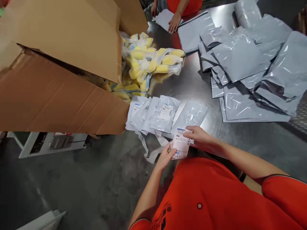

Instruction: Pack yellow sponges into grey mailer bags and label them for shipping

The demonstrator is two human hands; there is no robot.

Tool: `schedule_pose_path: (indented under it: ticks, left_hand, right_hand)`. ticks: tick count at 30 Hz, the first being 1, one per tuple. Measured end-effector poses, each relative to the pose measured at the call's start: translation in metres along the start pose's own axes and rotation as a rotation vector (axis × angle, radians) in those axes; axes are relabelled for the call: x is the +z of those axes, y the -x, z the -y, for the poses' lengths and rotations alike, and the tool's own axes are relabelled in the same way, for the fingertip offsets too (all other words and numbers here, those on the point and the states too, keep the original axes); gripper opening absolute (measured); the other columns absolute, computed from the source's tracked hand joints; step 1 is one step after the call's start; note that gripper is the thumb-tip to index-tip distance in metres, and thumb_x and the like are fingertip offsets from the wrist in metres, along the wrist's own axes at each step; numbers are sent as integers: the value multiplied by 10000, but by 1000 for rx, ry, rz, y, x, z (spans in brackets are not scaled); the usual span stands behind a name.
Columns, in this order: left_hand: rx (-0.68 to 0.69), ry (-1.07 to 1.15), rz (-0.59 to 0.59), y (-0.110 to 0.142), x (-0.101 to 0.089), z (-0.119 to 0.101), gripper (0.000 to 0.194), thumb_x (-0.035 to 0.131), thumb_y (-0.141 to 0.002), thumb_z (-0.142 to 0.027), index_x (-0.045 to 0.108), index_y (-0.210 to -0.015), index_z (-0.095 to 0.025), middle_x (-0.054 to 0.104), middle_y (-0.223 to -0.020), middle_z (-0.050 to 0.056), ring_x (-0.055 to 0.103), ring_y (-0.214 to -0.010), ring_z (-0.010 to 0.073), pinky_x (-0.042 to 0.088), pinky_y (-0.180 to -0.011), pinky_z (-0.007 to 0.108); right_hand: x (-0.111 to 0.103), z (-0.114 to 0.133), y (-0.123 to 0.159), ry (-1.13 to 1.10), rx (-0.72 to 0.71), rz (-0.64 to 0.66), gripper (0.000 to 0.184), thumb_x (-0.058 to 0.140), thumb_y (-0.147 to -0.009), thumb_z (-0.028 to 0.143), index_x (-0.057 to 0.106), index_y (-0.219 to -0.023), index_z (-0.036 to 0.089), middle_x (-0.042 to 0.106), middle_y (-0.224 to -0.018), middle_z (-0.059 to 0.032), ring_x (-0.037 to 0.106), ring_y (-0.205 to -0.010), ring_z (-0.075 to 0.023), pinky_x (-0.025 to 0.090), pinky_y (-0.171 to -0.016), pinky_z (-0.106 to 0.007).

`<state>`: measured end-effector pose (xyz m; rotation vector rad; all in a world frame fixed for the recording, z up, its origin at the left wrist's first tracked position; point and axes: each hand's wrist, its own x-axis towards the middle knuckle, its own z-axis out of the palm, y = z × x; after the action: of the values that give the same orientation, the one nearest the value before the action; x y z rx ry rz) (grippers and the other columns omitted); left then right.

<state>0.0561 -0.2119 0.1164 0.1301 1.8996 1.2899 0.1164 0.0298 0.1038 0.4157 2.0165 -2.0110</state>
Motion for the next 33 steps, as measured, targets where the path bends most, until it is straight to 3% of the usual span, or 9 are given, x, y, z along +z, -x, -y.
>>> schedule_pose_path:
  ticks: [3, 7, 11, 15, 19, 22, 27, 30, 33]
  left_hand:
    - [70, 31, -5, 6, 5, -18, 751, 788, -702, -370, 528, -1394, -234, 556, -1412, 116, 587, -1170, 252, 501, -886, 288]
    - [4, 47, -66, -2, 23, -33, 273, 736, -704, -405, 684, -818, -162, 649, -726, 11, 572, -647, 138, 445, -607, 239]
    - [10, -36, -115, -16, 30, -22, 350, 723, -670, -438, 524, -553, -175, 428, -499, -68, 382, -505, 82, 305, -506, 217]
    - [-1, -82, -128, -25, 24, -9, 397, 699, -660, -486, 474, -523, -190, 407, -489, -65, 368, -517, 90, 297, -514, 226]
    - [115, -121, -153, -29, 24, -16, 354, 676, -707, -481, 539, -572, -183, 443, -551, -47, 394, -576, 109, 329, -560, 235]
    - [133, -90, -112, -31, 24, -18, 373, 675, -717, -503, 542, -587, -180, 460, -565, -42, 397, -590, 111, 330, -564, 233]
    - [-12, -87, 35, -38, 11, 0, 346, 770, -618, -457, 636, -708, -150, 531, -620, -34, 447, -615, 118, 345, -570, 226]
    - [-121, -122, 25, -50, 2, 16, 338, 777, -595, -426, 665, -727, -135, 602, -658, -5, 497, -624, 133, 370, -575, 234]
    - [-174, -130, 16, -58, -7, 33, 343, 773, -581, -446, 656, -680, -140, 579, -587, -15, 474, -562, 123, 341, -530, 229]
  right_hand:
    - [27, -3, 18, 0, 59, 64, 368, 562, -834, 504, 626, -730, 156, 610, -675, -15, 532, -628, -141, 418, -589, -259]
    - [42, -2, 33, 69, -42, 15, 370, 523, -847, 520, 617, -760, 172, 572, -664, 5, 494, -631, -128, 384, -584, -250]
    - [20, 0, 27, 139, -30, -102, 229, 566, -806, 410, 604, -765, 187, 551, -650, 22, 480, -609, -118, 380, -577, -239]
    - [3, -1, 8, 192, -35, -161, 220, 599, -780, 396, 608, -834, 183, 608, -765, -3, 533, -706, -132, 417, -646, -241]
    - [21, -4, -1, 199, 21, 43, 266, 651, -770, 428, 618, -880, 189, 591, -736, 22, 509, -656, -115, 394, -596, -224]
    - [30, -4, 3, 272, -46, 27, 230, 581, -831, 400, 594, -745, 187, 542, -664, 33, 466, -629, -105, 354, -588, -221]
    - [-19, -5, -15, 447, -73, -145, 237, 494, -879, 346, 593, -736, 184, 597, -697, -3, 514, -668, -132, 364, -618, -240]
    - [-64, -13, -49, 660, -30, -323, 266, 462, -921, 374, 622, -855, 171, 659, -817, -56, 558, -757, -174, 388, -673, -268]
    - [-85, -27, -78, 999, 60, -336, 318, 577, -881, 430, 632, -1010, 144, 675, -1010, -132, 574, -925, -253, 408, -779, -328]
